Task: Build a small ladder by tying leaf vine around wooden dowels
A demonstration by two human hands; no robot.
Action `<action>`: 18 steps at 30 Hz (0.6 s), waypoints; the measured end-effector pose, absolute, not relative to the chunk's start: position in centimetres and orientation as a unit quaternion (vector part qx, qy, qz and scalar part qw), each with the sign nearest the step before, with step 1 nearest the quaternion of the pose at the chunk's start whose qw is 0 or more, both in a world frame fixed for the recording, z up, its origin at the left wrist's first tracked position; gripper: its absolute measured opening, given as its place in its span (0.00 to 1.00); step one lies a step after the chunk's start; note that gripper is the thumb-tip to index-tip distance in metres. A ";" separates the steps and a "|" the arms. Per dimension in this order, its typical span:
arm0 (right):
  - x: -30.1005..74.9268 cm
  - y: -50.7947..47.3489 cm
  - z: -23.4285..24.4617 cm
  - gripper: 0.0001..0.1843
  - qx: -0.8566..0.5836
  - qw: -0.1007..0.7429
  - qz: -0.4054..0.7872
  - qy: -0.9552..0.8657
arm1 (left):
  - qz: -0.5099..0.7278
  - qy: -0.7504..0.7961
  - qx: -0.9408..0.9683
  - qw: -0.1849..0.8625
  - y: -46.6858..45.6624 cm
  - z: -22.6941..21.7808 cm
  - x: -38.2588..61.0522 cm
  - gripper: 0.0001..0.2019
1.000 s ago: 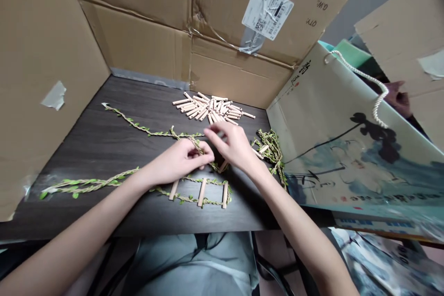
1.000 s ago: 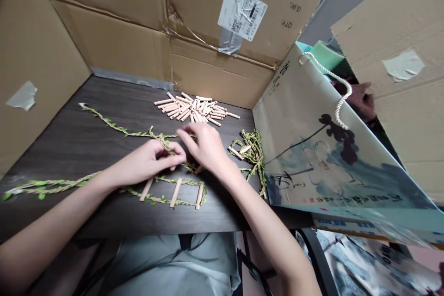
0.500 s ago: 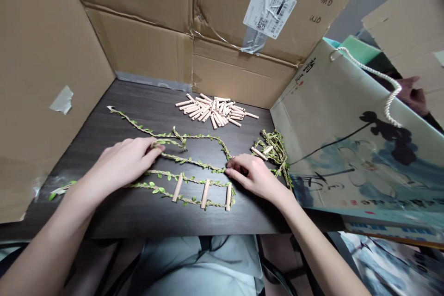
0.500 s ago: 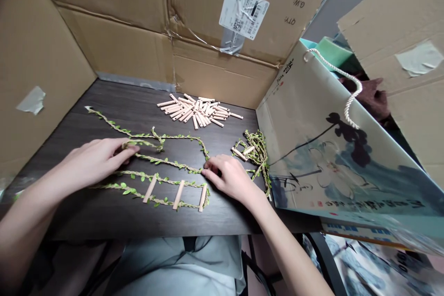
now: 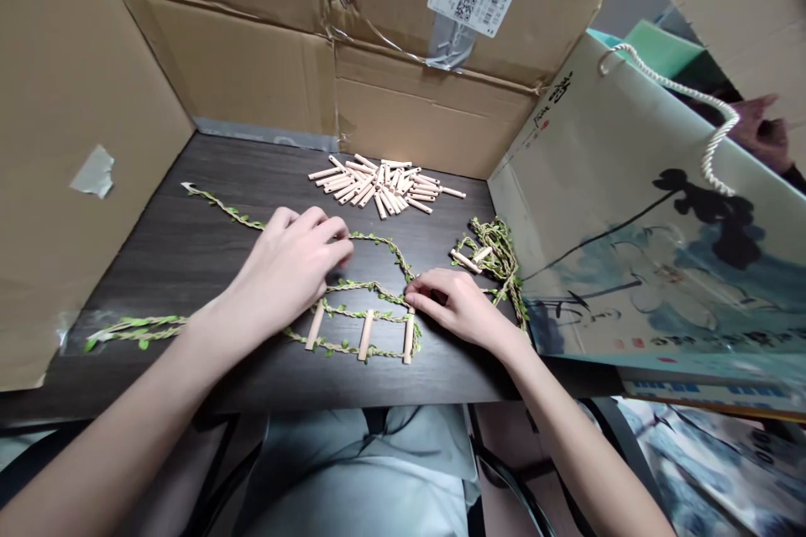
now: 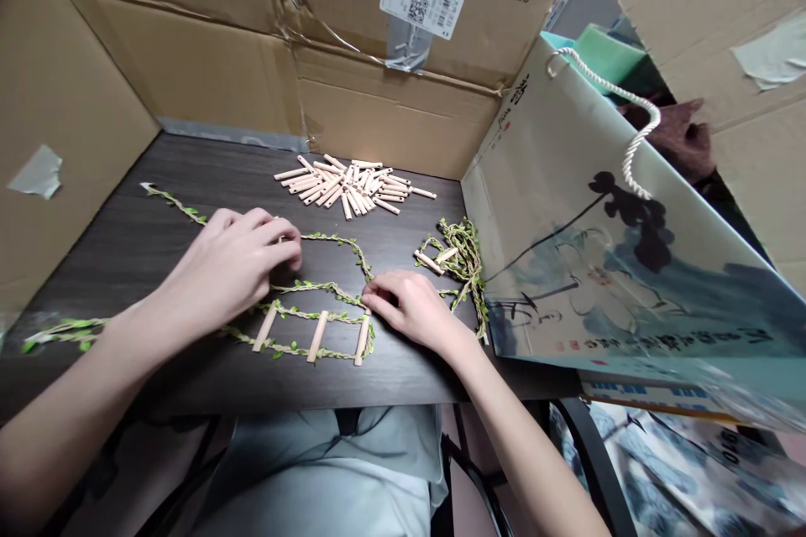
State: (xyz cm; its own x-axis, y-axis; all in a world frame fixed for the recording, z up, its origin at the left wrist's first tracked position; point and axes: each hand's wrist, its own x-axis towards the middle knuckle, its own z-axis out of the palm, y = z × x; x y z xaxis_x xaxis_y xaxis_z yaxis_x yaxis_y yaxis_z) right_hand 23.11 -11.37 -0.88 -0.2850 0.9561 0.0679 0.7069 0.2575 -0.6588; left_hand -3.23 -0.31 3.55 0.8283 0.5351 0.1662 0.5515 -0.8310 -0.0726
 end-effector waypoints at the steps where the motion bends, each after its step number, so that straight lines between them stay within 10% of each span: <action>1: 23.1 -11.4 -1.0 0.08 -0.549 0.239 0.263 -0.757 | -0.054 -0.288 -0.955 0.045 0.3 3.4 -3.6 0.13; 10: 23.3 -11.6 -1.7 0.08 -0.551 0.256 0.259 -0.751 | 0.078 -0.484 -0.871 0.041 2.5 5.2 -9.7 0.19; 18: 23.3 -11.5 -1.9 0.09 -0.547 0.259 0.254 -0.754 | -0.110 -0.411 -0.905 -0.005 0.2 5.0 -5.7 0.15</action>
